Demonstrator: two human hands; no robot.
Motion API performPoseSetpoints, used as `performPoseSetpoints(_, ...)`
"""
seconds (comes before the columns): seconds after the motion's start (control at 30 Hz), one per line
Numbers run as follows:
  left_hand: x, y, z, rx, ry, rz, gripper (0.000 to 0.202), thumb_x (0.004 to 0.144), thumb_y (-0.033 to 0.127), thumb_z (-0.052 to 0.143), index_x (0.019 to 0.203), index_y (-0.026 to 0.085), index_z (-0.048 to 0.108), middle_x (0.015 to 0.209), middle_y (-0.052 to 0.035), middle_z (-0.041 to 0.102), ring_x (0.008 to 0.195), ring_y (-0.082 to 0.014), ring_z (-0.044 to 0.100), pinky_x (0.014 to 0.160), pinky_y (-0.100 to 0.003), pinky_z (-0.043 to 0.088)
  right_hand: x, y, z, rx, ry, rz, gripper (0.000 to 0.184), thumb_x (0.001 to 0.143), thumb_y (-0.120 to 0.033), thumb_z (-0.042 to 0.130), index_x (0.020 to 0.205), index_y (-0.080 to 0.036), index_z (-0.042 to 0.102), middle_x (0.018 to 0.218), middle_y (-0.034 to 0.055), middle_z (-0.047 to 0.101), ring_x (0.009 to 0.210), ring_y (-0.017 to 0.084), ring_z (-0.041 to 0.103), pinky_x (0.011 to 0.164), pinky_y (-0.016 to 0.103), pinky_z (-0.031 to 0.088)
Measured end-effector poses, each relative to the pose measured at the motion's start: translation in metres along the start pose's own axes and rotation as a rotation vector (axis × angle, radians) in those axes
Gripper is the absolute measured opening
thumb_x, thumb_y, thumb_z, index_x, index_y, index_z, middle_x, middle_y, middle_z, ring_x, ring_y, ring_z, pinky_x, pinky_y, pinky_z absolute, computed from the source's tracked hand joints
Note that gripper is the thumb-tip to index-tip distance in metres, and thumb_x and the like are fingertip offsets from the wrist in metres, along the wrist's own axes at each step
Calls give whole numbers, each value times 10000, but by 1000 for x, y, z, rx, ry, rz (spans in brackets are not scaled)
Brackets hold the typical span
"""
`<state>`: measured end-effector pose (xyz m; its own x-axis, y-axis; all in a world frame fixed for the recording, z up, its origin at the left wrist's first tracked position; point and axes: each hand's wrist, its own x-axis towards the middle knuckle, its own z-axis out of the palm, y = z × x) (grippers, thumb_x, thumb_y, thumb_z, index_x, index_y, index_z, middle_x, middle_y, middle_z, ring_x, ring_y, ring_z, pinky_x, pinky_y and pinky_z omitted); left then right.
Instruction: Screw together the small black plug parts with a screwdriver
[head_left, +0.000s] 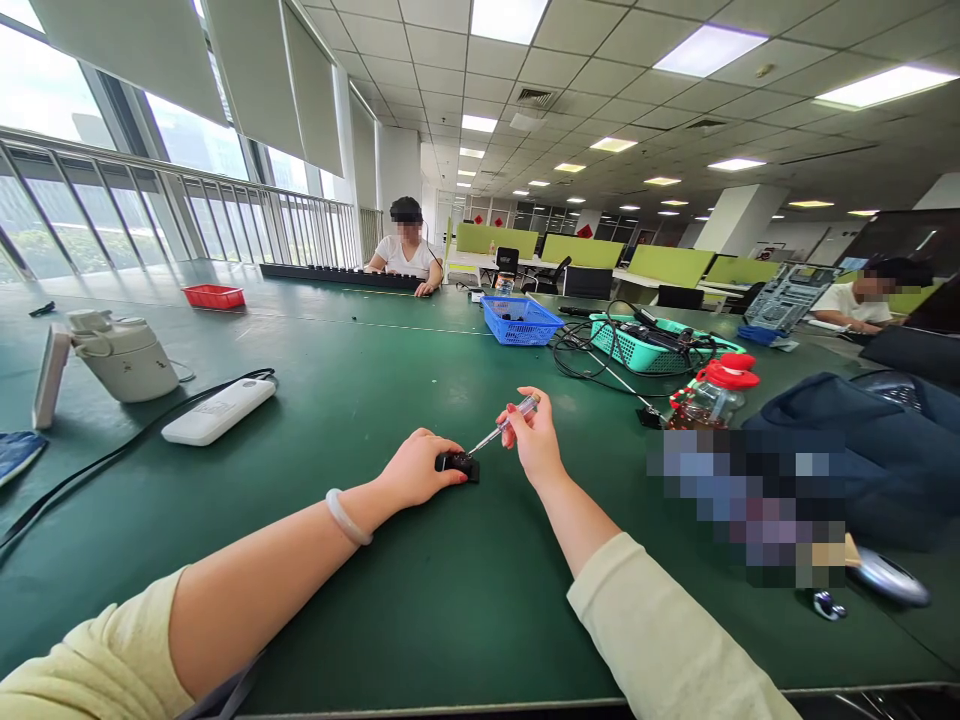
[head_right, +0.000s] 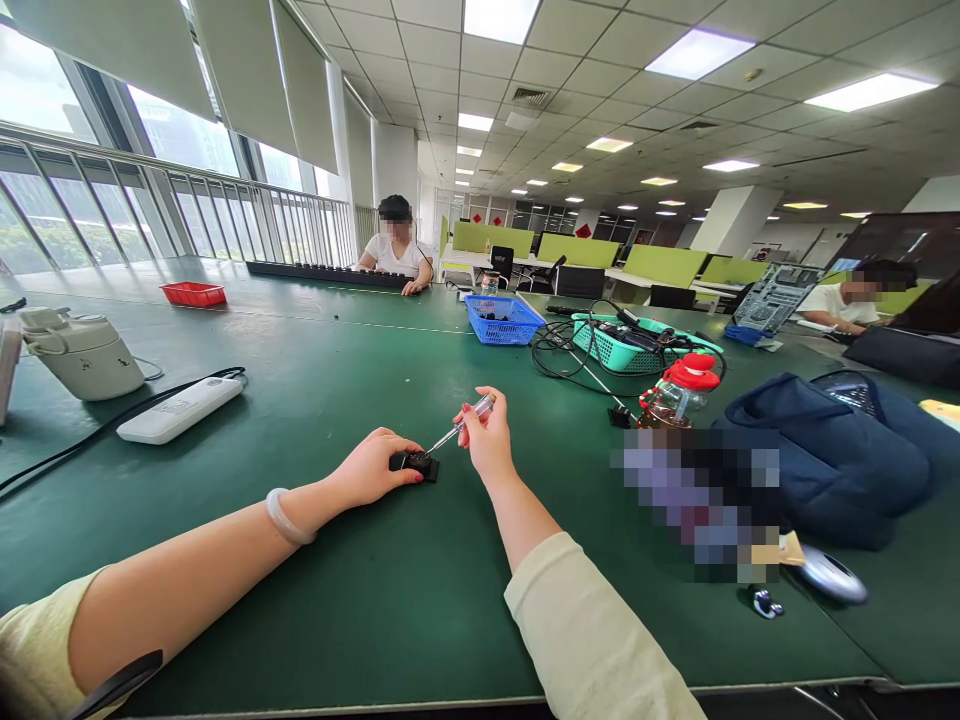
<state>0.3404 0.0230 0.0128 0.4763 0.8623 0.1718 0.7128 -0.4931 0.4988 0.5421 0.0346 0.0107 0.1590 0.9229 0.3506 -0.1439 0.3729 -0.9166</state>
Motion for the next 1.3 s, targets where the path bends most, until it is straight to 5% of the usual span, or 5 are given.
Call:
performPoseSetpoints(0.23, -1, 1, -1, -15, -7, -9, 364, 756, 441, 673, 1078, 281, 729, 1009, -28, 740, 1074, -271, 566, 946, -375, 465, 8, 18, -10, 27, 151, 192, 577, 646, -540, 786, 1007, -245, 445, 561, -95, 604, 374, 92, 499, 391, 203, 393)
performPoseSetpoints(0.53, -2, 4, -2, -3, -4, -9, 369, 760, 450, 660, 1077, 272, 725, 1008, -31, 740, 1083, -279, 569, 937, -373, 467, 4, 12, -10, 121, -47, 224, 454, 683, -371, 787, 1023, -251, 512, 724, -42, 707, 722, 163, 696, 713, 335, 558)
performPoseSetpoints(0.87, -2, 3, -1, -1, -1, 3, 387, 765, 458, 660, 1091, 257, 717, 1043, -41, 734, 1095, -281, 558, 961, -388, 460, 7, 18, -11, 199, 123, 317, 412, 630, -386, 845, 869, -242, 543, 685, -12, 704, 647, 179, 695, 632, 353, 587)
performPoseSetpoints(1.3, -3, 4, -1, 13, 8, 34, 368, 783, 445, 643, 1087, 250, 715, 1039, -41, 740, 1077, -281, 558, 963, -397, 455, 7, 18, -13, 263, 130, 362, 329, 642, -320, 803, 846, -240, 558, 618, -14, 675, 619, 186, 681, 611, 369, 588)
